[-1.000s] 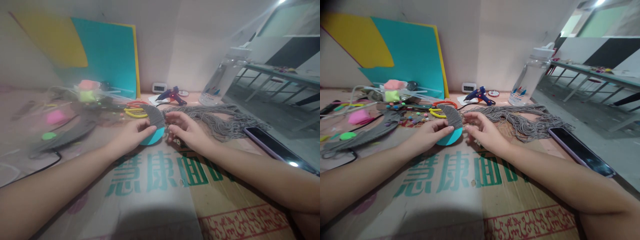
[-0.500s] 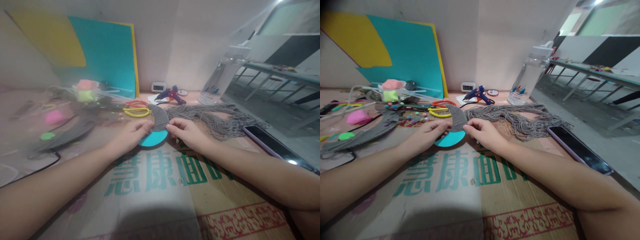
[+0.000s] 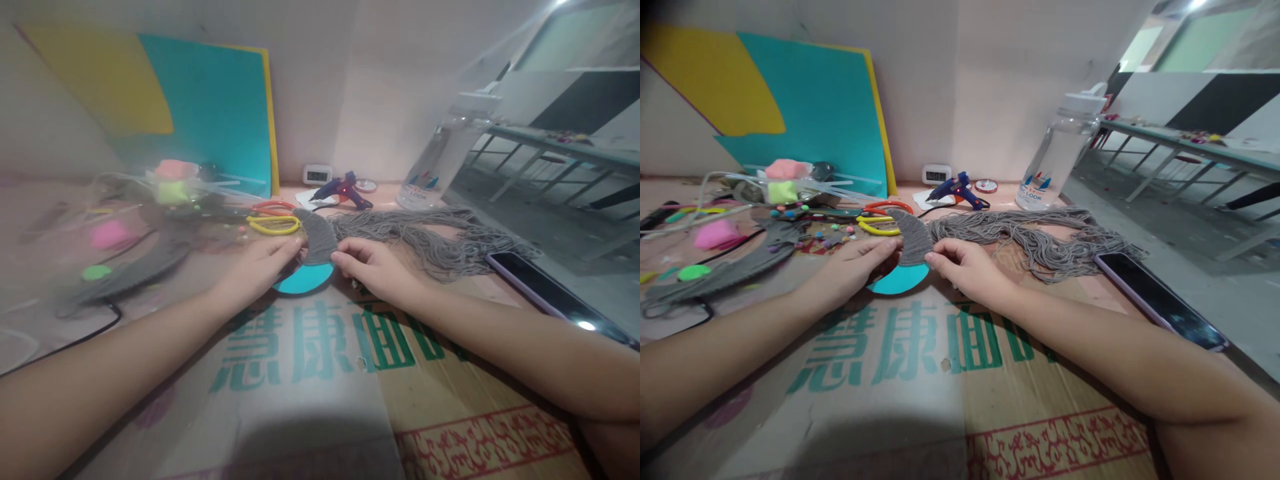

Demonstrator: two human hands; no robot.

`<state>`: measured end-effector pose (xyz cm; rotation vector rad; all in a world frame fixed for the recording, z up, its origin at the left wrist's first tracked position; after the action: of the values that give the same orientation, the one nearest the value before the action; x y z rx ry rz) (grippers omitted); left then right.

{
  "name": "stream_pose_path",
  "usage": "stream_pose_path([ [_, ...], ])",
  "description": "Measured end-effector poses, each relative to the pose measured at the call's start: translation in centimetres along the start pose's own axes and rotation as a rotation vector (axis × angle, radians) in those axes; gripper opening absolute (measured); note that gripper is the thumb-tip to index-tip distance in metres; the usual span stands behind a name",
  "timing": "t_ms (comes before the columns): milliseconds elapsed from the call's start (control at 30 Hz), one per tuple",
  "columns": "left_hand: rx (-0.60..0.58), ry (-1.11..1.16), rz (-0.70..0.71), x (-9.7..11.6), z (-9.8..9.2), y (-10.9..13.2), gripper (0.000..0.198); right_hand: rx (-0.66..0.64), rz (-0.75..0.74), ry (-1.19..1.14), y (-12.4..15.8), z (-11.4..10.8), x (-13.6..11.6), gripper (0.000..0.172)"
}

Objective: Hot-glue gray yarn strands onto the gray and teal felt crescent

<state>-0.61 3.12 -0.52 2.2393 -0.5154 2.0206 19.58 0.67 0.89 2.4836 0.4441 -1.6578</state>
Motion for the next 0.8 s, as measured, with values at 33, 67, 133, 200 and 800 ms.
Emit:
stream_pose_path([
  [33, 0.007, 0.012, 0.000, -0.11, -0.05, -0.04, 0.023, 0.002, 0.003, -0.002, -0.03, 0.00, 0.06, 0.026],
  [67, 0.028, 0.032, 0.000, -0.20, -0.11, -0.08, 0.024, 0.004, 0.005, -0.004, -0.05, 0.00, 0.11, 0.026],
  [133, 0.079, 0.067, 0.013, -0.28, -0.19, -0.15, 0.030, 0.009, 0.011, -0.006, -0.07, 0.01, 0.21, 0.026],
  [200, 0.087, 0.073, 0.014, -0.23, -0.19, -0.20, 0.029, 0.008, 0.019, -0.011, -0.06, 0.02, 0.27, 0.026],
  [800, 0.025, -0.030, 0.059, -0.11, -0.49, -0.09, 0.013, -0.014, 0.017, -0.007, 0.01, 0.11, 0.09, 0.024],
])
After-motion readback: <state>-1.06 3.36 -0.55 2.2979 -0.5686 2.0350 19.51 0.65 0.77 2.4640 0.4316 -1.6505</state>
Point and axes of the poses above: each hand's wrist, its own y-axis away from the middle knuckle, its own z-axis out of the palm, x = y × z, the point moved 1 cm from there along -y, towards the middle knuckle, and after that the axes turned 4 degrees about z, right-handed, at the moved point
